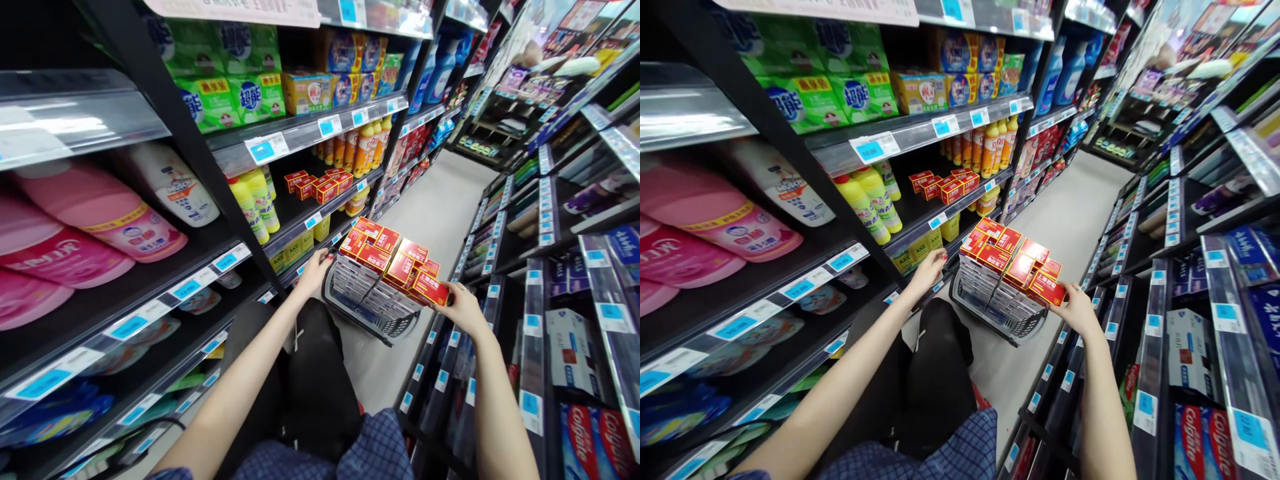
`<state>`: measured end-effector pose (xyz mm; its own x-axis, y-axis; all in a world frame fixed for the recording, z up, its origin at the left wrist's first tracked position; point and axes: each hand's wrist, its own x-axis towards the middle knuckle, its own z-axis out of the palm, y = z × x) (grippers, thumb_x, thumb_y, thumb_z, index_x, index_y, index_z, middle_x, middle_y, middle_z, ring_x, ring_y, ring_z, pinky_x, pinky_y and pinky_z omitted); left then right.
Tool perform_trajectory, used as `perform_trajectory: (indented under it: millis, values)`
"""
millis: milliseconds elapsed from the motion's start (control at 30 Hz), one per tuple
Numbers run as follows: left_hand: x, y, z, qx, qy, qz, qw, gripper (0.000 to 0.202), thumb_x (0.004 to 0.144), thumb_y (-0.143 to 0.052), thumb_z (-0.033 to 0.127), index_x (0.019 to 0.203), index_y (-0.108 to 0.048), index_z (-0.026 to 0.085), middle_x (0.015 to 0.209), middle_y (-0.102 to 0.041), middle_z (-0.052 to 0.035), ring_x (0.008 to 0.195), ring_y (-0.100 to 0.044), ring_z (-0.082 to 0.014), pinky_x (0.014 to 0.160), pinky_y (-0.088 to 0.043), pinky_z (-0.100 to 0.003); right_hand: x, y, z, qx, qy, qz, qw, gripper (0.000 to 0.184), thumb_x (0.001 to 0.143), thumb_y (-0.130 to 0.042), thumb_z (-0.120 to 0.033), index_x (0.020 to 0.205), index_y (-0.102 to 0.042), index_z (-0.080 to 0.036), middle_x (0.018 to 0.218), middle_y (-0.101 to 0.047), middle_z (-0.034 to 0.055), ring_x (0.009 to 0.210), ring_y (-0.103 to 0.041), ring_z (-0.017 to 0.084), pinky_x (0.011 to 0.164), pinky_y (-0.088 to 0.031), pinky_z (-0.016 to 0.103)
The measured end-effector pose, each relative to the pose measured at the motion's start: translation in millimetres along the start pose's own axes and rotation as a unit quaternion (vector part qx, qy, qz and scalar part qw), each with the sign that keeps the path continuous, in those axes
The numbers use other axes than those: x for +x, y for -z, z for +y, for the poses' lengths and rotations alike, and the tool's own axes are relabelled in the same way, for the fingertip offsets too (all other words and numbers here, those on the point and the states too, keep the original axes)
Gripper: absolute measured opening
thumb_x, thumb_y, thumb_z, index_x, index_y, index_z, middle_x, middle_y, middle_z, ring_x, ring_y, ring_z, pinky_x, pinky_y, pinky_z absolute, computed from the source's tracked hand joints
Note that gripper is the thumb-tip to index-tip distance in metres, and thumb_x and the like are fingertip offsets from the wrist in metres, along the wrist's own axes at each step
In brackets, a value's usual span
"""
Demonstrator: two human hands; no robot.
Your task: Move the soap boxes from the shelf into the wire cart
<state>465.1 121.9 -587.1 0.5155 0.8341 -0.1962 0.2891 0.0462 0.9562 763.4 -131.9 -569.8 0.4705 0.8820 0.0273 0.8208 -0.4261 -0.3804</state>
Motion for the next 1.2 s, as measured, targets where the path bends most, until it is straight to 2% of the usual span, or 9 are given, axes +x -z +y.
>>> perform_trajectory:
  millis: [100, 267, 500, 900, 1200]
  values:
    - [28, -3.8, -2, 0.046, -0.001, -0.014, 0.999, 0.054, 0.088, -0.042, 0.033, 0.135, -0.040, 0.007, 0.143, -0.036, -0.0128, 0.133, -0.033, -0.0192, 0.113, -0.020, -0.030, 10, -12, 7, 0.010, -0.004, -0.028, 1.000, 0.063, 0.064, -0.061, -0.045, 0.112, -0.054, -0.006, 0.097, -0.056, 0.0135, 0.078, -0.056, 0.020, 0.075, -0.048, 0.034]
    - [49, -19.1, -10, 0.087, -0.002, -0.073, 0.994, 0.056, 0.090, -0.038, 0.038, 0.140, -0.037, 0.012, 0.147, -0.028, -0.0082, 0.137, -0.025, -0.0181, 0.114, -0.015, -0.029, 16, -22, 14, 0.026, -0.008, -0.016, 0.999, 0.057, 0.064, -0.061, -0.042, 0.110, -0.054, -0.008, 0.100, -0.056, 0.0131, 0.080, -0.057, 0.020, 0.077, -0.048, 0.035]
    - [55, -29.3, -18, 0.098, -0.006, -0.096, 0.991, 0.060, 0.091, -0.034, 0.039, 0.143, -0.029, 0.009, 0.149, -0.023, -0.0086, 0.138, -0.022, -0.0158, 0.114, -0.013, -0.026, 22, -24, 16, 0.030, -0.003, -0.022, 0.999, 0.059, 0.062, -0.062, -0.043, 0.109, -0.053, -0.009, 0.098, -0.055, 0.0119, 0.081, -0.056, 0.020, 0.076, -0.048, 0.033]
    - [60, -30.4, -28, 0.090, -0.033, -0.091, 0.991, 0.056, 0.090, -0.036, 0.042, 0.139, -0.038, 0.015, 0.146, -0.030, -0.0063, 0.136, -0.027, -0.0168, 0.113, -0.018, -0.028, 22, -29, 20, 0.052, -0.009, -0.022, 0.998, 0.061, 0.063, -0.063, -0.042, 0.114, -0.052, -0.009, 0.100, -0.052, 0.0115, 0.079, -0.054, 0.018, 0.075, -0.049, 0.032]
    - [61, -29.7, -26, 0.091, -0.040, -0.090, 0.991, 0.056, 0.090, -0.037, 0.042, 0.138, -0.039, 0.014, 0.145, -0.033, -0.0071, 0.135, -0.029, -0.0187, 0.113, -0.019, -0.029, 18, -32, 27, 0.075, -0.012, -0.018, 0.997, 0.064, 0.062, -0.068, -0.043, 0.114, -0.052, -0.011, 0.102, -0.051, 0.0102, 0.080, -0.056, 0.017, 0.076, -0.051, 0.033]
